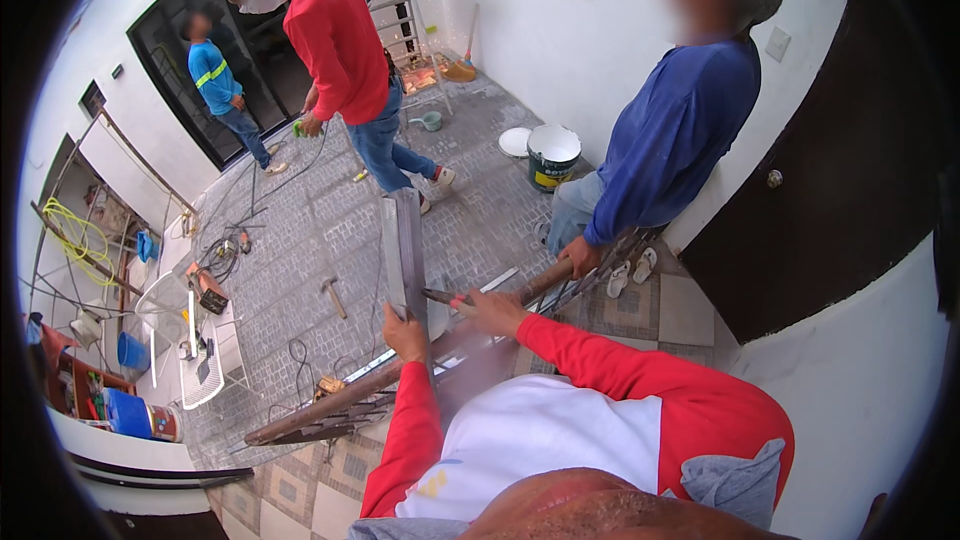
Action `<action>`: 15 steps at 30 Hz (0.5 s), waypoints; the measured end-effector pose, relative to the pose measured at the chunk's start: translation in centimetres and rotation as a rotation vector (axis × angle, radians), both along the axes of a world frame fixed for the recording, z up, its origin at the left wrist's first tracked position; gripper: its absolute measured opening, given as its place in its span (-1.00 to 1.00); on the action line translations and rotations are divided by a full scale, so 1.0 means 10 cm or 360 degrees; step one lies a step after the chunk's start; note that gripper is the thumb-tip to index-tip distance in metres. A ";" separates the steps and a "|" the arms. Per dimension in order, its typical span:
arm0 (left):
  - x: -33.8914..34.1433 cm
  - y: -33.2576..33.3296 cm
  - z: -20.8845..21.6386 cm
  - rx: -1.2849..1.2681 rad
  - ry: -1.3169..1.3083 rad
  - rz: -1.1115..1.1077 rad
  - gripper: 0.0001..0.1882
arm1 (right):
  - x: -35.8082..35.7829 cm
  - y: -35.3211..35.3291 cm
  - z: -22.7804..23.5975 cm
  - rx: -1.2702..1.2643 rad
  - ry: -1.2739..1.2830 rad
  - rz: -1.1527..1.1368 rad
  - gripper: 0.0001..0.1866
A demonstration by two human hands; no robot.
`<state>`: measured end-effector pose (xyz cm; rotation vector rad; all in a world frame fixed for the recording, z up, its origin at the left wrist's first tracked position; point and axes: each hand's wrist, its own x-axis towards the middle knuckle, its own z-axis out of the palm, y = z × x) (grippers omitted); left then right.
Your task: The person positions a long metal bar on a metal frame with assistance from another worker, then uses a utility knife to trim the bar. They later use a power drill to fasten the bar to the frame.
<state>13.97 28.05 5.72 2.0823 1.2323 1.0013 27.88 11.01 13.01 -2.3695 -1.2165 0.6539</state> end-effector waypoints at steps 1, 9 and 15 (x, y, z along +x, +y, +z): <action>0.00 0.00 0.00 -0.0013 -0.0011 0.0009 -0.63 | 0.00 -0.01 0.01 -0.0018 0.0014 0.0016 -0.21; 0.00 0.00 -0.05 -0.0011 -0.0056 0.0003 -0.73 | -0.04 -0.08 -0.03 0.0285 0.0058 0.0061 -0.28; -0.01 0.02 -0.06 -0.0015 -0.0082 -0.0023 -0.74 | -0.08 -0.10 -0.08 0.0294 -0.0029 0.0092 -0.58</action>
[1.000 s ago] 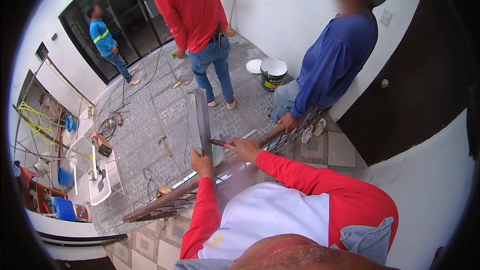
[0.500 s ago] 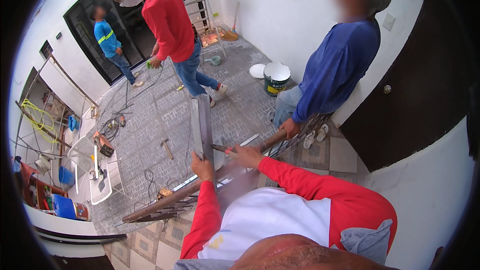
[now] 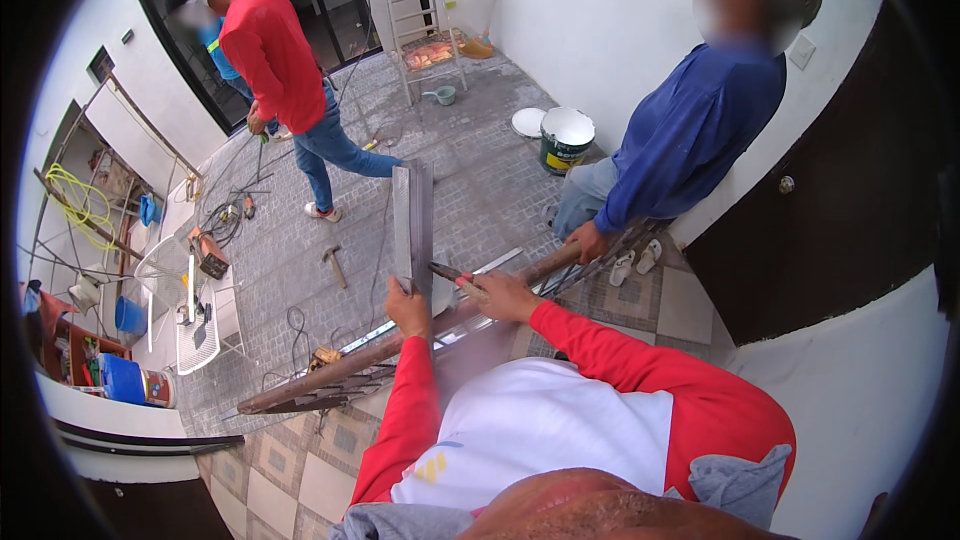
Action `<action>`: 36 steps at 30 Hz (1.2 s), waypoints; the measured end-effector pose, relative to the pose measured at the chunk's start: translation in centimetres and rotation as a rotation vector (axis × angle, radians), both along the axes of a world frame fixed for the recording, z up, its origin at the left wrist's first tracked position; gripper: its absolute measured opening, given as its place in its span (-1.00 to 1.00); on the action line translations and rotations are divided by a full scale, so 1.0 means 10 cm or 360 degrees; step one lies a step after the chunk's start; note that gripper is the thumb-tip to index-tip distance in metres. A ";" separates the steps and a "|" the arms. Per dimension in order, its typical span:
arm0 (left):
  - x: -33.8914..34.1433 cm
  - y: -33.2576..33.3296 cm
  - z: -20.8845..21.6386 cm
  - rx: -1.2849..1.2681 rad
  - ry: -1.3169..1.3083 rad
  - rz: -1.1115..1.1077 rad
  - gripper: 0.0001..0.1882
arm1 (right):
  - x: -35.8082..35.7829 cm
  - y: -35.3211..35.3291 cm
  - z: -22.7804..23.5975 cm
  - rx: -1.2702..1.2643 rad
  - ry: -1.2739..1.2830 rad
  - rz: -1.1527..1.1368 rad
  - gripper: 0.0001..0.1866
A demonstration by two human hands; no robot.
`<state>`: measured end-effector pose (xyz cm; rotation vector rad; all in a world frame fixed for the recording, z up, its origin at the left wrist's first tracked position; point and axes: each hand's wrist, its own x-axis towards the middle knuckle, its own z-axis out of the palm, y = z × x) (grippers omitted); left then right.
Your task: The person positions a long metal bar on a metal frame with assistance from another worker, then uses a utility knife to trim the bar. They later use a power drill to fasten the bar to the frame.
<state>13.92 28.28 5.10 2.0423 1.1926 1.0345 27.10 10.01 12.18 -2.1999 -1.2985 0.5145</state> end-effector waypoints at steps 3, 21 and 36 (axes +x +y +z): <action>0.01 0.00 0.02 0.0073 -0.0029 0.0034 -0.73 | 0.01 0.00 0.02 -0.0062 0.0020 -0.0003 -0.57; 0.01 -0.01 0.00 -0.0005 -0.0049 0.0004 -0.70 | 0.09 -0.13 0.00 -0.0044 0.0117 0.0279 -0.46; 0.00 0.03 -0.02 0.0034 0.0031 0.0051 -0.59 | -0.03 -0.26 -0.42 -0.0009 0.0259 0.0317 -0.35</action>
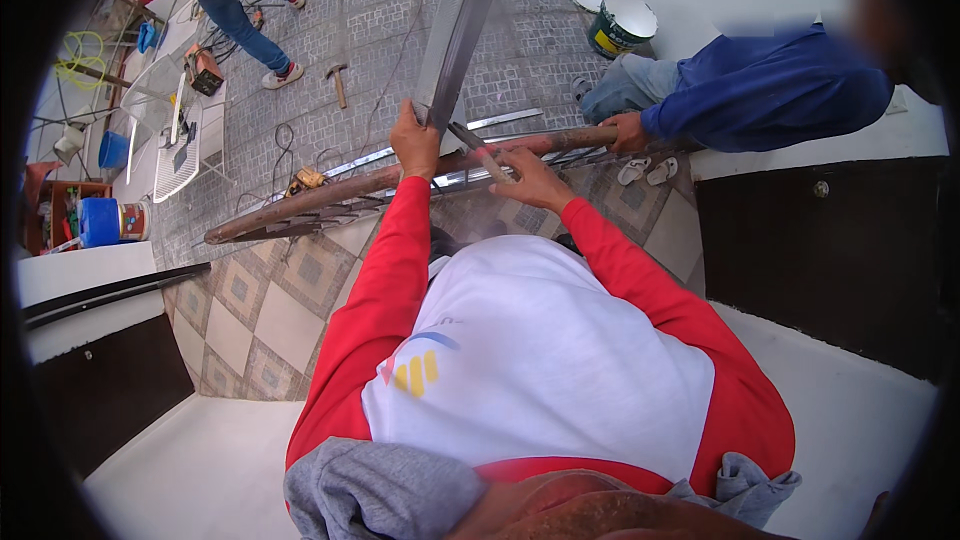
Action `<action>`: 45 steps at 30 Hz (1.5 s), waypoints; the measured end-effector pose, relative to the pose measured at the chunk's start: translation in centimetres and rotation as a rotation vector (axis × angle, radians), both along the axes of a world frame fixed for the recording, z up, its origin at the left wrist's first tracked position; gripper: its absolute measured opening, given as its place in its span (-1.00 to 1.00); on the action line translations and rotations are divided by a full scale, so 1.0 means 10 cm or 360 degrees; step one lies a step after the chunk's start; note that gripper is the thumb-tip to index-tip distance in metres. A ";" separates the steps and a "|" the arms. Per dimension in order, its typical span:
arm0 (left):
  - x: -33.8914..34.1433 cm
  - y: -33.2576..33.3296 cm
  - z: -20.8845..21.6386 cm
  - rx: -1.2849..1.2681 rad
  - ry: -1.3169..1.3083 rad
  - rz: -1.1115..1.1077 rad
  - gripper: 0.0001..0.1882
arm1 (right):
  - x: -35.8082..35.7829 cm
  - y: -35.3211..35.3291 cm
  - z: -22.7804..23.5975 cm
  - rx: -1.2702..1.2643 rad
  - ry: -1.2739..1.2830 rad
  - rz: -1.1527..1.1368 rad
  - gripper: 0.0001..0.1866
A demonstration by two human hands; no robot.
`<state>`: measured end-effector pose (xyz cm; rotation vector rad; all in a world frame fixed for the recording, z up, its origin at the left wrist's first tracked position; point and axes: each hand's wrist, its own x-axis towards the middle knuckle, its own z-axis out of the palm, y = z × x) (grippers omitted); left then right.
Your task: The person positions a long metal bar on a metal frame with assistance from another worker, then uses a utility knife to trim the bar. They later use a power drill to fasten the bar to the frame.
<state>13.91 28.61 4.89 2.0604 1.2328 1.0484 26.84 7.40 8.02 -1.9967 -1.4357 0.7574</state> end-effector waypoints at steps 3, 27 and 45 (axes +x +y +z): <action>0.00 -0.02 0.01 -0.0002 -0.0016 0.0010 -0.59 | -0.03 0.07 -0.03 0.0045 0.0076 -0.0033 -0.40; 0.03 -0.12 -0.01 -0.0093 0.0060 0.0067 -0.61 | -0.09 0.36 -0.15 -0.0460 -0.0315 -0.0385 -0.59; -0.01 -0.14 0.08 -0.0191 0.0053 0.0065 -0.61 | -0.06 0.39 0.13 -0.0051 -0.0740 -0.0347 -0.38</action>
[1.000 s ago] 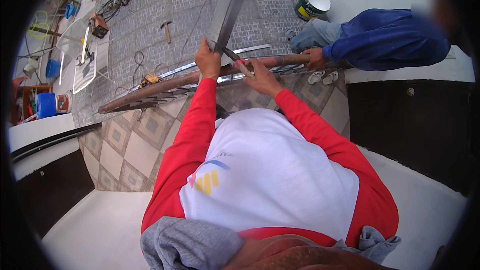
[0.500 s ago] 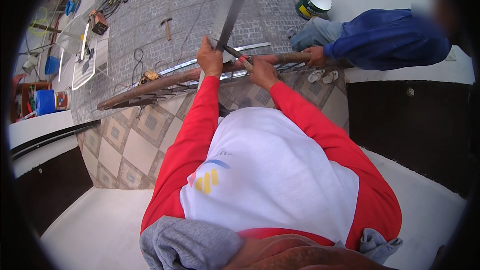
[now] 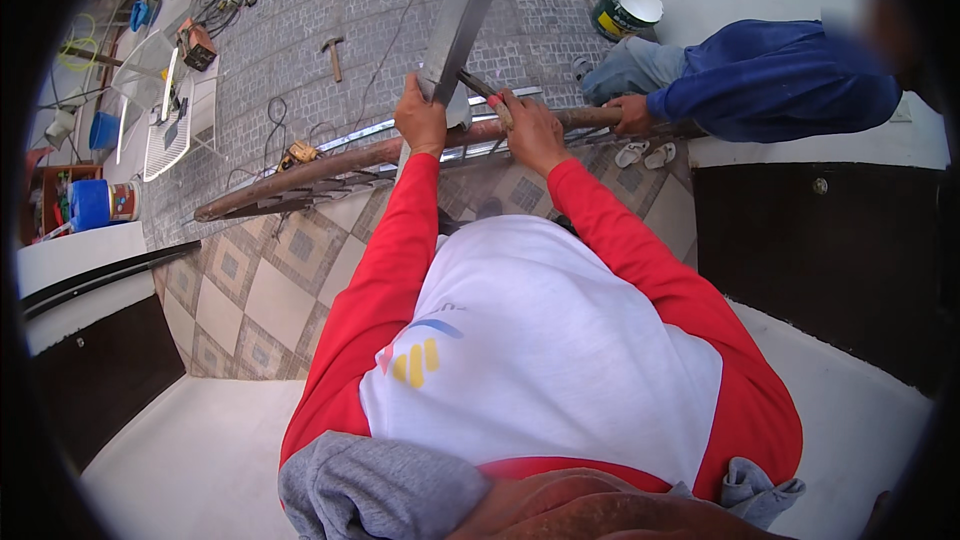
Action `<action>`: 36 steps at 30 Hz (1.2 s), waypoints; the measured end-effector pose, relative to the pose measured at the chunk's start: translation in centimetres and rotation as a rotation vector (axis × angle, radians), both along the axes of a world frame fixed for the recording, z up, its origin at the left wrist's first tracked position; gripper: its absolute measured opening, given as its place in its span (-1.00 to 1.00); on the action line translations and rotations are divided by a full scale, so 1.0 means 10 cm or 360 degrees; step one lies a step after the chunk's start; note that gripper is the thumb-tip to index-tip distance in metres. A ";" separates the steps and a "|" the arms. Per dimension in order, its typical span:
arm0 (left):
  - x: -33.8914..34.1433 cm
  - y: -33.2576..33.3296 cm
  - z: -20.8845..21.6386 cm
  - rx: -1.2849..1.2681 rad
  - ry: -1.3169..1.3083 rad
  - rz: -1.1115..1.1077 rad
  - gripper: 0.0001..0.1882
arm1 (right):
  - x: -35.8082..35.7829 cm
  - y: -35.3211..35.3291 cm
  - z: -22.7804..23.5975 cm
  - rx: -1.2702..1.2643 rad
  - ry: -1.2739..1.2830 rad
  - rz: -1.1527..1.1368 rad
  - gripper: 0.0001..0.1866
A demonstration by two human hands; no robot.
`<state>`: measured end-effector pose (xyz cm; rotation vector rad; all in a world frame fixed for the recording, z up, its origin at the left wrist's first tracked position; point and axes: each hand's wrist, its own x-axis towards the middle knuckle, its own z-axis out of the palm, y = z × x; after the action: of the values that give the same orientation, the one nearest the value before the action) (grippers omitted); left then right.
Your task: The person positions a long metal bar on a metal frame with assistance from another worker, then uses a utility knife to trim the bar. They later use a power drill to fasten the bar to the frame.
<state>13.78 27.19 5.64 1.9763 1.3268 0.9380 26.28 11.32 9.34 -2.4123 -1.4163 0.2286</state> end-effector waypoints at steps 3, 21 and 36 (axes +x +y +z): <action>0.00 0.01 -0.03 0.0076 0.0013 0.0020 -0.62 | 0.01 0.02 0.00 -0.0028 0.0009 -0.0005 -0.42; 0.01 0.01 -0.13 0.0140 -0.0129 0.0024 -0.55 | 0.04 -0.03 -0.02 0.0028 0.0159 0.0022 -0.44; 0.01 0.00 -0.14 0.0132 -0.0045 0.0034 -0.48 | 0.09 -0.01 -0.35 0.0021 -0.0129 0.0214 -0.61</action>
<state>13.87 27.23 4.25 2.0063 1.3152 1.0428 27.20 11.21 5.82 -2.3428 -1.6128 0.1544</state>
